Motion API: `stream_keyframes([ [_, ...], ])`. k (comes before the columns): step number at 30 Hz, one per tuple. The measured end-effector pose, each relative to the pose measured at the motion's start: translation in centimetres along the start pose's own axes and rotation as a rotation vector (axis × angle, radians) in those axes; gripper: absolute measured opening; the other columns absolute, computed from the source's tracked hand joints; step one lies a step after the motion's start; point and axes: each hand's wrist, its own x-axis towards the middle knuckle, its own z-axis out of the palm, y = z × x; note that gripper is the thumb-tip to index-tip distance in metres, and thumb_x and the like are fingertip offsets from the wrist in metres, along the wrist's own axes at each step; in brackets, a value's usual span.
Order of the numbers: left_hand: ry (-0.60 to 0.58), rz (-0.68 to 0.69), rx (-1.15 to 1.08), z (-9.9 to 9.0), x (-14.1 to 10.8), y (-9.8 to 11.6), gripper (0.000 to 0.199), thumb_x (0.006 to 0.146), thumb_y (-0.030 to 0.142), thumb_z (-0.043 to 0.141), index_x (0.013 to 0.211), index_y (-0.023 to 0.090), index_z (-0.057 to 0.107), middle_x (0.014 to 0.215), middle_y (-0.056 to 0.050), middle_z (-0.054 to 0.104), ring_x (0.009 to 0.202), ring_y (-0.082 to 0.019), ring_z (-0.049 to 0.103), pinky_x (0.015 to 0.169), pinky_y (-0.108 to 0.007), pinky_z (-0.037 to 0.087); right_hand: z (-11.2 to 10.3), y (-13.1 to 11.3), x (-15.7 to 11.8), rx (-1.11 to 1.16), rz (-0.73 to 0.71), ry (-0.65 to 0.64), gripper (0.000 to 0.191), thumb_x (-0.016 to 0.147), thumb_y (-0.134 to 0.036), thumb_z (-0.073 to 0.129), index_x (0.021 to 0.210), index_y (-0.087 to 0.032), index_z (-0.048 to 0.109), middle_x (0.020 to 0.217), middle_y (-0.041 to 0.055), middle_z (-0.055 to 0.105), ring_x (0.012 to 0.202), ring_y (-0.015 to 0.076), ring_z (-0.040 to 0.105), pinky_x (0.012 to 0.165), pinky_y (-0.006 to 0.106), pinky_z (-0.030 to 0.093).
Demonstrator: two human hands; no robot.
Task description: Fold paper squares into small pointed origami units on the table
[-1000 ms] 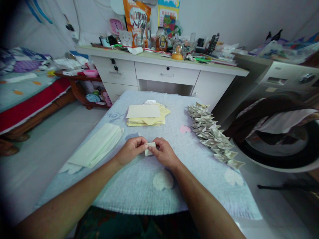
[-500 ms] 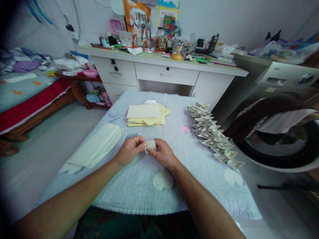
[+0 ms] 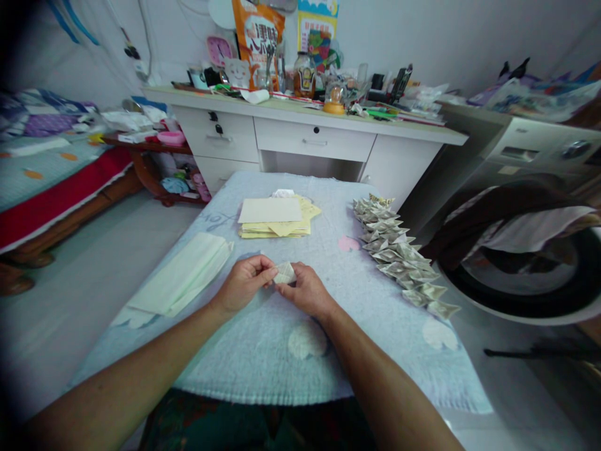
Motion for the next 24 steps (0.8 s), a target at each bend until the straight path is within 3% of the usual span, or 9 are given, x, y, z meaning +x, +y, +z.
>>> stream_keyframes([
  [8,-0.003,0.004,0.0,-0.2,0.0,-0.2,0.02,0.08,0.033,0.062,0.074,0.015,0.056,0.058,0.004,0.052,0.054,-0.008,0.047,0.053,-0.02,0.038,-0.3,-0.5,0.0,0.102,0.046,-0.063,0.02,0.072,-0.028,0.068,0.087,-0.015,0.062,0.072,-0.002,0.058,0.064,0.0108,0.049,0.059,0.021,0.038],
  [15,-0.037,0.023,0.12,-0.2,0.0,-0.2,0.025,0.081,0.038,0.06,0.07,0.016,0.054,0.06,0.004,0.049,0.057,-0.01,0.044,0.054,-0.021,0.035,-1.0,-0.9,0.1,0.127,0.003,0.138,0.028,0.079,-0.043,0.065,0.074,-0.017,0.057,0.067,-0.0026,0.053,0.064,0.0112,0.047,0.063,0.023,0.038],
  [24,-0.072,0.041,0.193,-0.4,-0.2,0.1,0.023,0.081,0.036,0.058,0.071,0.016,0.056,0.06,0.004,0.047,0.057,-0.01,0.043,0.054,-0.021,0.034,-1.4,-0.6,0.0,0.052,-0.003,0.156,0.027,0.085,-0.037,0.054,0.066,-0.018,0.057,0.064,-0.0018,0.047,0.064,0.0126,0.043,0.061,0.024,0.034],
])
